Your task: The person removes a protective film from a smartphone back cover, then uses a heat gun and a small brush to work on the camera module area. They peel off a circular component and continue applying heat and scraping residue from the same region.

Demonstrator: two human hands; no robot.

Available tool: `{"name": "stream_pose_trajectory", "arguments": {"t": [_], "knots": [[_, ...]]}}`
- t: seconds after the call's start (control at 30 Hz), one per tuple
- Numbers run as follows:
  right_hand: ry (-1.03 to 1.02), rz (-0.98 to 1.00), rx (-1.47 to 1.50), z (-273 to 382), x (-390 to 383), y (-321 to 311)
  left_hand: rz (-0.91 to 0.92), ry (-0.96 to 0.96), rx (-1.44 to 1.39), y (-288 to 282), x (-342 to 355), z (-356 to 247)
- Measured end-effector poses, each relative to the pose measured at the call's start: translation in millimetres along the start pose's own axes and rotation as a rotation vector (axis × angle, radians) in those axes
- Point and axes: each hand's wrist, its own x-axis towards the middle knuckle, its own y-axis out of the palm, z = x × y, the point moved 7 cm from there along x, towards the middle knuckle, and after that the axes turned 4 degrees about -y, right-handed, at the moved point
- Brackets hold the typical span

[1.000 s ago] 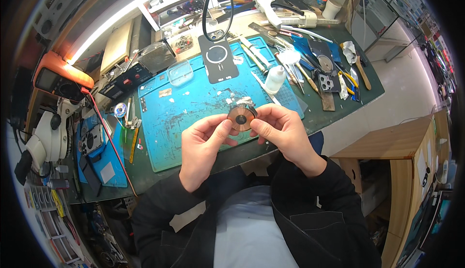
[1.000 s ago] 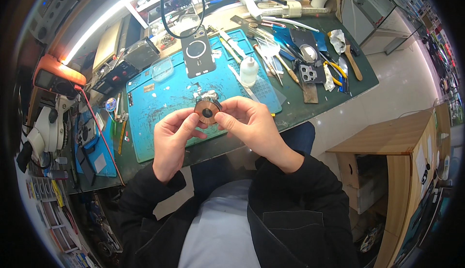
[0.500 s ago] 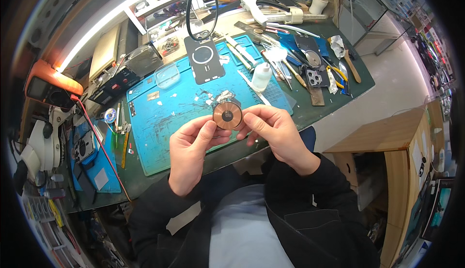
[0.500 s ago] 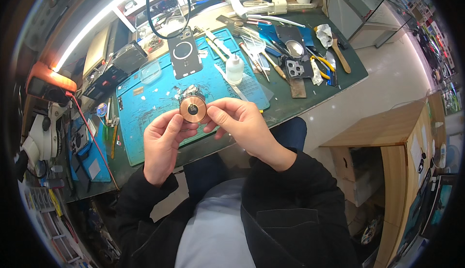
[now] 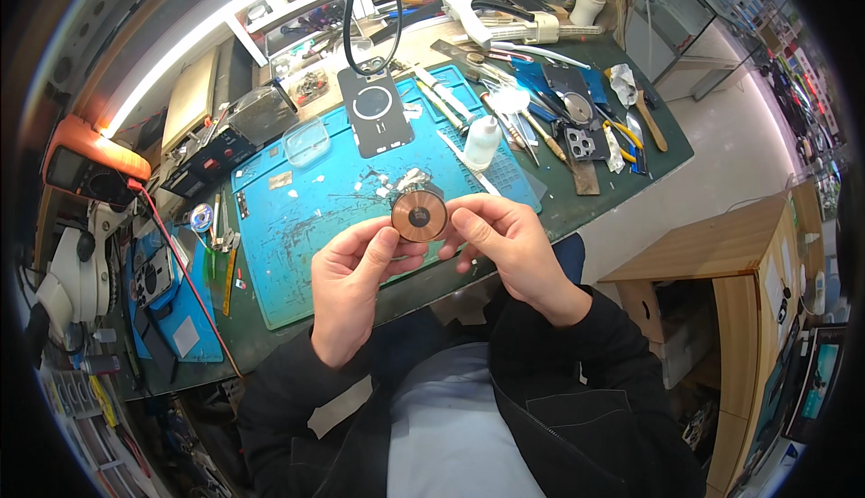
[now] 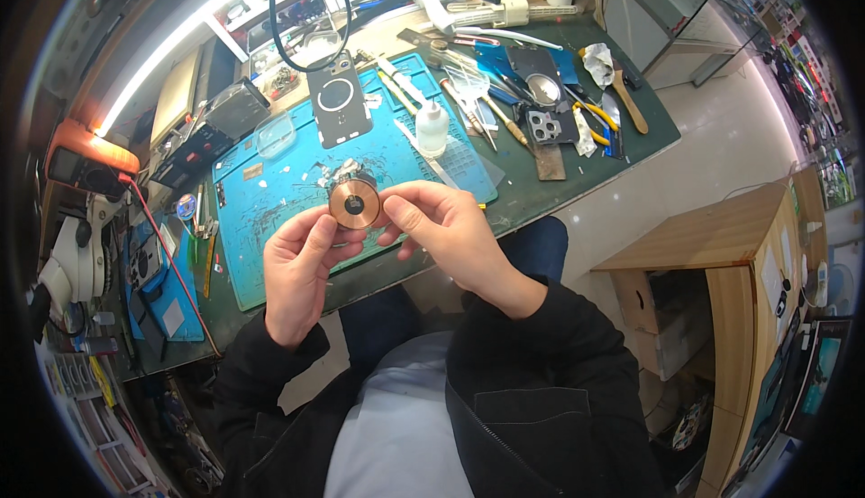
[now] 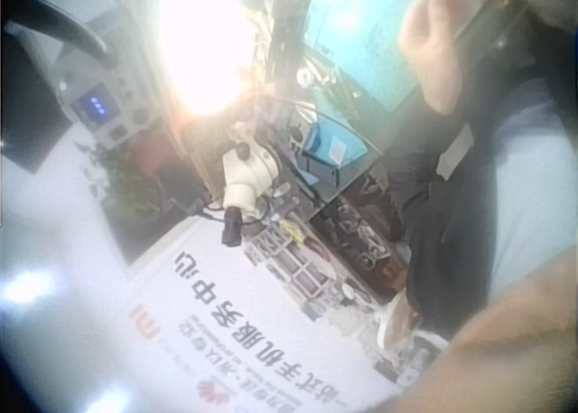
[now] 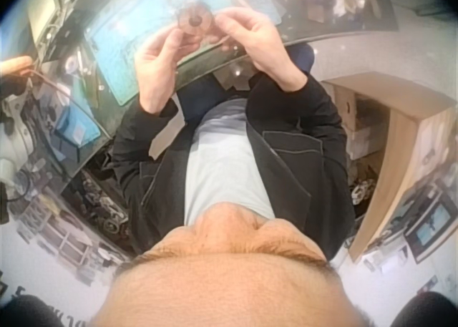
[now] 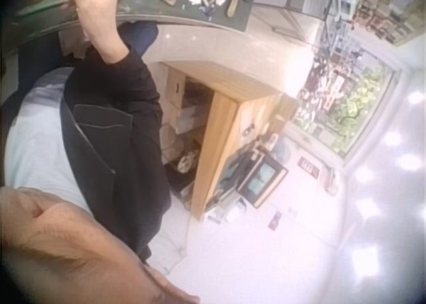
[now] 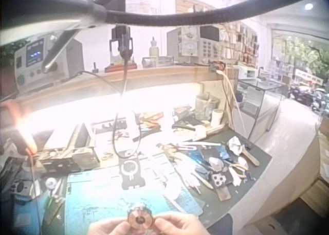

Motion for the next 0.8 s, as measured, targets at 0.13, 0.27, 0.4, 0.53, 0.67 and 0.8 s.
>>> {"name": "stream_pose_trajectory", "arguments": {"t": [0.13, 0.27, 0.4, 0.53, 0.67, 0.8], "knots": [[-0.042, -0.055, -0.057, 4.6, -2.7, -1.4, -0.037, 0.132, 0.183, 1.8, -1.4, -6.8], [-0.023, -0.043, -0.055, 4.6, -2.4, -0.2, -0.042, 0.173, 0.198, 3.2, -1.0, -7.7], [0.001, -0.032, -0.076, 3.1, -1.4, 1.3, -0.037, 0.187, 0.188, 2.9, -0.2, -7.6], [0.04, -0.034, -0.055, -0.3, -0.1, 1.7, -0.037, 0.188, 0.207, 2.0, -0.2, -6.5], [0.079, -0.013, -0.023, -2.9, 0.6, 3.0, -0.023, 0.179, 0.194, 1.8, 0.3, -4.7], [0.105, -0.002, 0.064, -4.5, -0.5, 5.5, -0.001, 0.171, 0.175, 2.7, 1.6, -3.0]]}}
